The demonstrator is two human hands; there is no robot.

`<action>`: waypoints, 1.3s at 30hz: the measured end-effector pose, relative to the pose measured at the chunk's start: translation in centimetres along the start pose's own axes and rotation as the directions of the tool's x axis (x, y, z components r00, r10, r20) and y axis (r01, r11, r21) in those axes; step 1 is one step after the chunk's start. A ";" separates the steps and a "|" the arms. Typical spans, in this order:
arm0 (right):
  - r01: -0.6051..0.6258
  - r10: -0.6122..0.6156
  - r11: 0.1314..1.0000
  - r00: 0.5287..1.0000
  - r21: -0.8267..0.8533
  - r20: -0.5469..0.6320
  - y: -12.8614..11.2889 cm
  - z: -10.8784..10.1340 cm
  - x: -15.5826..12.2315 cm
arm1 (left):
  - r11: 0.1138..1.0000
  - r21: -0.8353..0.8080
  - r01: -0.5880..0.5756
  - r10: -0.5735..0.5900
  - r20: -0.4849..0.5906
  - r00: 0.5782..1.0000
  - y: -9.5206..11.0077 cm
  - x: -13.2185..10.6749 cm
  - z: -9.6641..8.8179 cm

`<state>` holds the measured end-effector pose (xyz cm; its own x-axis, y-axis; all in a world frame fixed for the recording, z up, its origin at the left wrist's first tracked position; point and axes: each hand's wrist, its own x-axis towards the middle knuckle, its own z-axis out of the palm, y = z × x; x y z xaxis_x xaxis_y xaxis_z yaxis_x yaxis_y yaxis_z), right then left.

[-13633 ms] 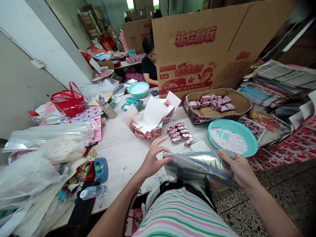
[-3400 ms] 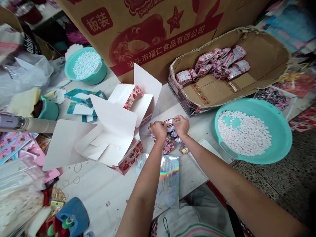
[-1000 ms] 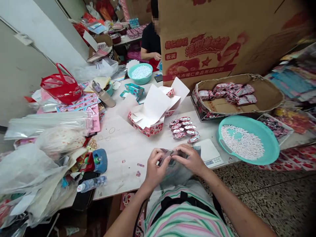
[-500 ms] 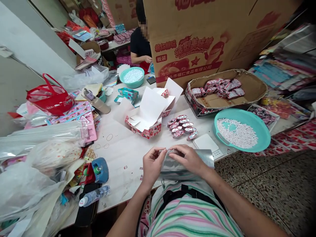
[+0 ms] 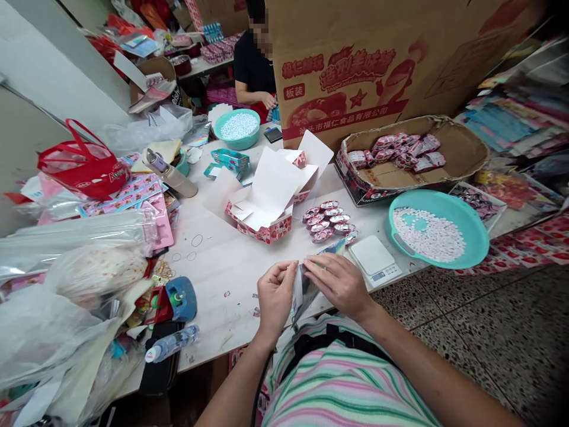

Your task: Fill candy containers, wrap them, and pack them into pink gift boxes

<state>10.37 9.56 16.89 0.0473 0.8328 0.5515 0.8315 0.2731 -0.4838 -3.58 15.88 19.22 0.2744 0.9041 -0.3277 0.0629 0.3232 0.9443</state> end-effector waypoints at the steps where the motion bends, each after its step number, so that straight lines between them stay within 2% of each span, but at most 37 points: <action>1: 0.003 -0.003 1.000 1.000 0.000 -0.004 0.0 0.0 -0.1 | 1.000 -0.005 0.007 -0.007 -0.002 1.000 -0.1 0.0 0.0; 14: -0.116 0.118 0.986 0.993 0.119 -0.015 -0.2 -0.3 0.0 | 0.998 -0.009 0.068 -0.068 0.018 0.998 -0.2 -0.1 0.5; 17: -0.171 0.172 0.975 0.985 0.140 0.001 -0.1 0.0 0.0 | 0.998 0.051 0.036 -0.037 0.023 0.999 -1.5 0.6 0.4; 20: -0.171 0.164 0.973 0.985 0.151 0.058 0.3 0.5 -0.3 | 0.980 0.188 -0.066 0.070 -0.016 0.997 -4.1 2.6 -0.3; 23: -0.177 0.153 0.966 0.979 0.189 0.135 0.9 0.8 -0.9 | 0.868 0.455 -0.201 0.230 -0.008 0.973 -7.7 6.4 -1.7; 25: -0.223 0.192 0.950 0.969 0.219 0.153 1.5 0.8 -1.3 | 0.713 0.651 -0.261 0.285 0.071 0.956 -10.3 9.4 -3.0; 27: -0.303 0.278 0.922 0.951 0.240 0.132 2.5 0.9 -1.7 | 0.513 0.810 -0.285 0.246 0.179 0.952 -12.8 12.3 -4.4; 29: -0.425 0.412 0.869 0.905 0.251 0.107 4.0 1.0 -2.1 | 0.336 0.902 -0.271 0.155 0.231 0.960 -14.8 14.7 -5.5; 31: -0.572 0.569 0.775 0.816 0.269 0.096 5.9 1.3 -2.6 | 0.248 0.938 -0.244 0.093 0.227 0.969 -16.2 16.1 -6.1; 34: -0.737 0.749 0.607 0.655 0.299 0.093 9.4 2.0 -3.4 | 0.214 0.953 -0.214 0.080 0.201 0.976 -17.1 16.2 -6.1; 36: -0.798 0.814 0.523 0.572 0.300 0.103 11.7 2.6 -3.9 | 0.190 0.963 -0.191 0.091 0.177 0.980 -17.1 15.1 -5.3; 38: -0.835 0.852 0.464 0.513 0.297 0.111 13.7 3.2 -4.2 | 0.241 0.948 -0.208 0.106 0.187 0.977 -16.9 13.7 -3.9; 39: -0.846 0.863 0.441 0.491 0.299 0.116 14.6 3.5 -4.3 | 0.312 0.921 -0.232 0.110 0.208 0.972 -16.7 13.1 -2.9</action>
<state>20.33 11.67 5.06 0.6771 0.7005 -0.2254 0.1614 -0.4402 -0.8833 -3.79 23.10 -0.97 0.4730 0.8561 -0.2082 0.8399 -0.3668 0.4001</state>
